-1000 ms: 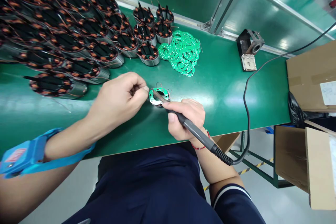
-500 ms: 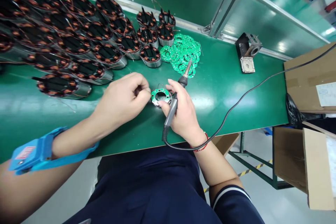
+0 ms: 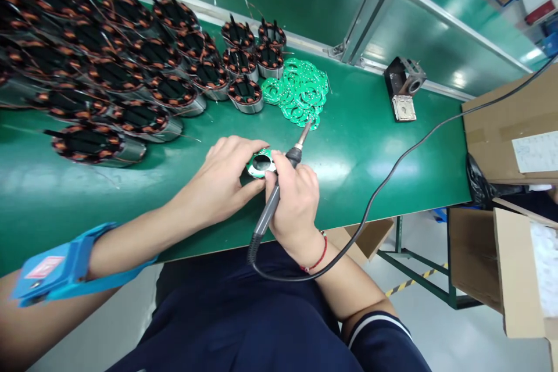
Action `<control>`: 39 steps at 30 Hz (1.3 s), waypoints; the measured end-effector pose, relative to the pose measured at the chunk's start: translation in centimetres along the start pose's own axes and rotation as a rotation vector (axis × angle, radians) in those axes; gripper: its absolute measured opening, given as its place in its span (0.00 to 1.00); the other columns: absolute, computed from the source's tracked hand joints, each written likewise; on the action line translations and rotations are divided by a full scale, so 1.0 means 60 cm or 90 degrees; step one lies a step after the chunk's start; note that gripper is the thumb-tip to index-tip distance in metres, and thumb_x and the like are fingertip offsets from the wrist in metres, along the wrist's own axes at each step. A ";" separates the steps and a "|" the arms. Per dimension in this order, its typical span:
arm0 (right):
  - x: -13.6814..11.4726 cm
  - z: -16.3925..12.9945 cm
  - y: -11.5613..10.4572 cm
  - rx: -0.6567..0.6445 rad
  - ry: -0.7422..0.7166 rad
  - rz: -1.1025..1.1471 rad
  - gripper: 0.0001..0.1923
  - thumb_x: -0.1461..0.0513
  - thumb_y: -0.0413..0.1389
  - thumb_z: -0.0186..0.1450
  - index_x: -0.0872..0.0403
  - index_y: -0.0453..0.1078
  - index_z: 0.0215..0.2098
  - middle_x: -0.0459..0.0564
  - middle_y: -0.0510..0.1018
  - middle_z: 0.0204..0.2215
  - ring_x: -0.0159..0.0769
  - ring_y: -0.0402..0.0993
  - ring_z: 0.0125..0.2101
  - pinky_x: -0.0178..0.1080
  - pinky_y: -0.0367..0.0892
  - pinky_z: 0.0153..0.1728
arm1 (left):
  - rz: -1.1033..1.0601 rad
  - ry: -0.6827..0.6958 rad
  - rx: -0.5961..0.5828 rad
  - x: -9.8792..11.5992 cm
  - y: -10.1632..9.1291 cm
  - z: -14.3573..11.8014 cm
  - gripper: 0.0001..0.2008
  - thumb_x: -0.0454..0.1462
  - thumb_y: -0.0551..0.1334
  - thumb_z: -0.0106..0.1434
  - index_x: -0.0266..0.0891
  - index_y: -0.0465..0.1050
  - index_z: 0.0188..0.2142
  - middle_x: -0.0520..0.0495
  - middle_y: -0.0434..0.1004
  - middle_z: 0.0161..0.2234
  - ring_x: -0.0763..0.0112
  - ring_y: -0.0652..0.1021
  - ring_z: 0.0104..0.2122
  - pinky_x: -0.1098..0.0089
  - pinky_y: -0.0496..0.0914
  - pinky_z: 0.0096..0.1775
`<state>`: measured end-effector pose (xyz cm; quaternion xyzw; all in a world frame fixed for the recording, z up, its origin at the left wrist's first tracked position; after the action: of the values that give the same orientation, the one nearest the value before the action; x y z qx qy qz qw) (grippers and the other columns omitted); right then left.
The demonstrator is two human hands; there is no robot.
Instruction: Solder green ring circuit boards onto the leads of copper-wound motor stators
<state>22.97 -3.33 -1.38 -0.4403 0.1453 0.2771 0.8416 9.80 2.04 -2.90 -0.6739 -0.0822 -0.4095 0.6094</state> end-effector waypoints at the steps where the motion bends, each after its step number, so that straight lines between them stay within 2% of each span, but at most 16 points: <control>1: -0.003 -0.001 -0.001 -0.012 0.000 0.005 0.18 0.60 0.52 0.76 0.51 0.67 0.62 0.55 0.85 0.45 0.43 0.84 0.43 0.47 0.78 0.49 | 0.003 0.008 -0.003 0.000 -0.002 0.002 0.21 0.40 0.58 0.66 0.38 0.68 0.57 0.38 0.72 0.49 0.50 0.71 0.48 0.51 0.69 0.50; 7: 0.013 0.009 0.009 -0.133 0.013 0.084 0.28 0.54 0.55 0.75 0.52 0.56 0.69 0.59 0.78 0.58 0.46 0.79 0.57 0.48 0.77 0.57 | -0.027 0.064 -0.039 -0.010 -0.005 0.015 0.20 0.40 0.60 0.63 0.41 0.69 0.54 0.41 0.73 0.49 0.52 0.72 0.48 0.50 0.70 0.52; 10: 0.026 0.017 0.019 -0.152 0.023 0.115 0.26 0.53 0.55 0.75 0.49 0.56 0.68 0.56 0.78 0.58 0.45 0.79 0.57 0.48 0.76 0.57 | -0.074 0.060 -0.005 -0.017 -0.002 0.011 0.27 0.40 0.60 0.63 0.36 0.62 0.61 0.38 0.72 0.54 0.51 0.74 0.53 0.50 0.71 0.55; 12: 0.033 0.019 0.023 -0.137 0.037 0.111 0.25 0.53 0.56 0.74 0.47 0.57 0.66 0.55 0.79 0.56 0.44 0.80 0.55 0.49 0.76 0.58 | -0.090 0.051 0.036 -0.020 -0.003 0.004 0.30 0.40 0.62 0.64 0.33 0.58 0.62 0.35 0.71 0.54 0.52 0.76 0.53 0.53 0.74 0.54; 18: 0.043 0.016 0.020 -0.069 0.065 0.102 0.24 0.55 0.58 0.73 0.48 0.59 0.64 0.56 0.79 0.56 0.45 0.80 0.54 0.50 0.76 0.56 | 0.067 0.131 0.104 -0.008 -0.017 0.000 0.15 0.35 0.52 0.74 0.37 0.69 0.56 0.39 0.77 0.49 0.55 0.78 0.50 0.55 0.75 0.53; 24: 0.046 0.017 0.021 -0.103 0.067 0.126 0.25 0.57 0.59 0.72 0.47 0.58 0.64 0.55 0.79 0.55 0.45 0.80 0.55 0.50 0.75 0.58 | 0.222 0.216 0.102 -0.019 -0.034 0.020 0.19 0.37 0.48 0.77 0.38 0.78 0.43 0.41 0.79 0.36 0.58 0.79 0.38 0.59 0.75 0.43; 28: 0.044 0.017 0.022 -0.113 0.036 0.116 0.26 0.55 0.59 0.73 0.48 0.58 0.65 0.55 0.79 0.55 0.44 0.80 0.55 0.50 0.74 0.59 | 0.163 0.230 0.047 -0.025 -0.049 0.023 0.21 0.38 0.47 0.75 0.40 0.79 0.41 0.43 0.80 0.36 0.60 0.79 0.38 0.62 0.74 0.42; 30: 0.042 0.015 0.023 -0.115 0.021 0.108 0.25 0.54 0.59 0.73 0.48 0.58 0.65 0.55 0.80 0.55 0.44 0.80 0.55 0.50 0.74 0.59 | 0.090 0.193 0.025 -0.024 -0.056 0.027 0.20 0.40 0.48 0.73 0.41 0.80 0.39 0.44 0.79 0.35 0.61 0.79 0.37 0.63 0.73 0.41; 33: 0.040 0.010 0.027 -0.126 0.010 0.099 0.24 0.55 0.58 0.74 0.48 0.59 0.65 0.54 0.80 0.54 0.44 0.80 0.55 0.50 0.74 0.59 | -0.034 0.088 -0.011 -0.027 -0.058 0.042 0.16 0.42 0.53 0.66 0.40 0.76 0.30 0.47 0.76 0.29 0.65 0.75 0.30 0.66 0.69 0.36; 36: 0.039 0.007 0.032 -0.139 0.009 0.090 0.24 0.56 0.58 0.73 0.49 0.60 0.64 0.55 0.81 0.54 0.45 0.79 0.55 0.50 0.73 0.59 | -0.180 -0.070 -0.085 -0.039 -0.047 0.053 0.11 0.42 0.56 0.57 0.41 0.69 0.23 0.51 0.68 0.21 0.70 0.68 0.23 0.68 0.62 0.29; 38: 0.037 0.006 0.032 -0.132 0.003 0.096 0.24 0.56 0.58 0.73 0.49 0.61 0.64 0.55 0.81 0.53 0.45 0.79 0.55 0.50 0.74 0.59 | -0.285 -0.187 -0.110 -0.048 -0.040 0.051 0.09 0.43 0.58 0.54 0.41 0.69 0.24 0.53 0.66 0.20 0.71 0.66 0.21 0.69 0.61 0.26; 39: 0.036 0.007 0.031 -0.125 0.000 0.100 0.23 0.56 0.58 0.73 0.50 0.61 0.64 0.55 0.81 0.53 0.45 0.80 0.55 0.50 0.73 0.59 | -0.330 -0.231 -0.096 -0.051 -0.039 0.047 0.09 0.44 0.60 0.53 0.42 0.69 0.27 0.53 0.67 0.21 0.71 0.66 0.21 0.69 0.62 0.26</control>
<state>23.58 -1.42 -3.46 -0.5077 0.1513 0.3552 0.7702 7.67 6.32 -2.94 -0.7357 -0.3280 -0.4289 0.4089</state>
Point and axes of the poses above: each hand's wrist, its own z-axis towards the middle knuckle, its own y-axis out of the palm, x = y × z, the point moved 5 cm from there along z, towards the middle knuckle
